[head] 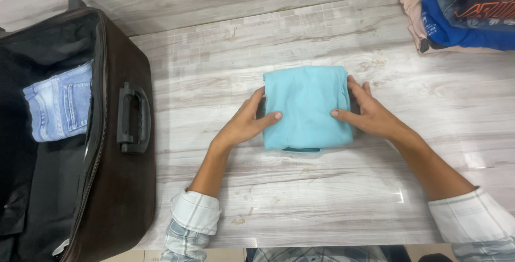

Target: The person folds a light blue t-shirt and a pair of light blue jeans on a table next to an open suitcase. The t-shirt is folded into a compact square and placed on a pile of other clothes. The jeans are folded lengthwise and then rolled into a compact bundle.

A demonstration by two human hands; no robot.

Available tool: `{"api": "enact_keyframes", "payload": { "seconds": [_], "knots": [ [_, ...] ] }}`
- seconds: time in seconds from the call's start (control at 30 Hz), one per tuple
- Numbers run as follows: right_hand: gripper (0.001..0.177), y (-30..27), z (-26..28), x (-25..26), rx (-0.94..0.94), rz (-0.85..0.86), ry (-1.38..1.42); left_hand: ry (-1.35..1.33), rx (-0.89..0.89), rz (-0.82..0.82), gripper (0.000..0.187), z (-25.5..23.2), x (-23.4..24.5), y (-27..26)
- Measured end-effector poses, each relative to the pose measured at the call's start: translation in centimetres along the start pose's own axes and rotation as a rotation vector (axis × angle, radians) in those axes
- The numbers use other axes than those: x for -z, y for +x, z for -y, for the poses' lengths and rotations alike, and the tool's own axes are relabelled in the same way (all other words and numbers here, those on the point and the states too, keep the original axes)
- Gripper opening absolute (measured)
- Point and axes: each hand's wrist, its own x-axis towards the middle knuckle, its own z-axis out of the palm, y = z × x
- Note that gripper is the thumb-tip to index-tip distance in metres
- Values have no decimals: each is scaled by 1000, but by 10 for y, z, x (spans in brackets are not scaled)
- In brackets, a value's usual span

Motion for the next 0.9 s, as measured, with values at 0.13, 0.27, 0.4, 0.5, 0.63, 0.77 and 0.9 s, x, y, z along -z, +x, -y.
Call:
{"api": "enact_keyframes", "payload": {
  "seconds": [0.13, 0.27, 0.4, 0.5, 0.63, 0.77, 0.9],
  "knots": [
    [72, -16, 22, 5, -158, -35, 284, -31, 148, 27, 92, -15, 2, -5],
    [55, -32, 22, 22, -8, -125, 407, -248, 61, 11, 95, -31, -10, 3],
    [55, -60, 10, 53, 173, -272, 483, -421, -83, 62, 93, -52, -35, 22],
    [60, -83, 6, 81, 194, -394, 546, -414, -69, 93, 75, -71, -56, 46],
    [63, -107, 10, 116, 122, -476, 571, -498, -118, 158, 66, -90, -83, 73],
    [64, -116, 11, 135, -161, -551, 579, -450, -18, 214, 65, -103, -112, 92],
    [70, -123, 9, 142, -251, -571, 460, -359, -72, 197, 64, -112, -128, 103]
  ]
}}
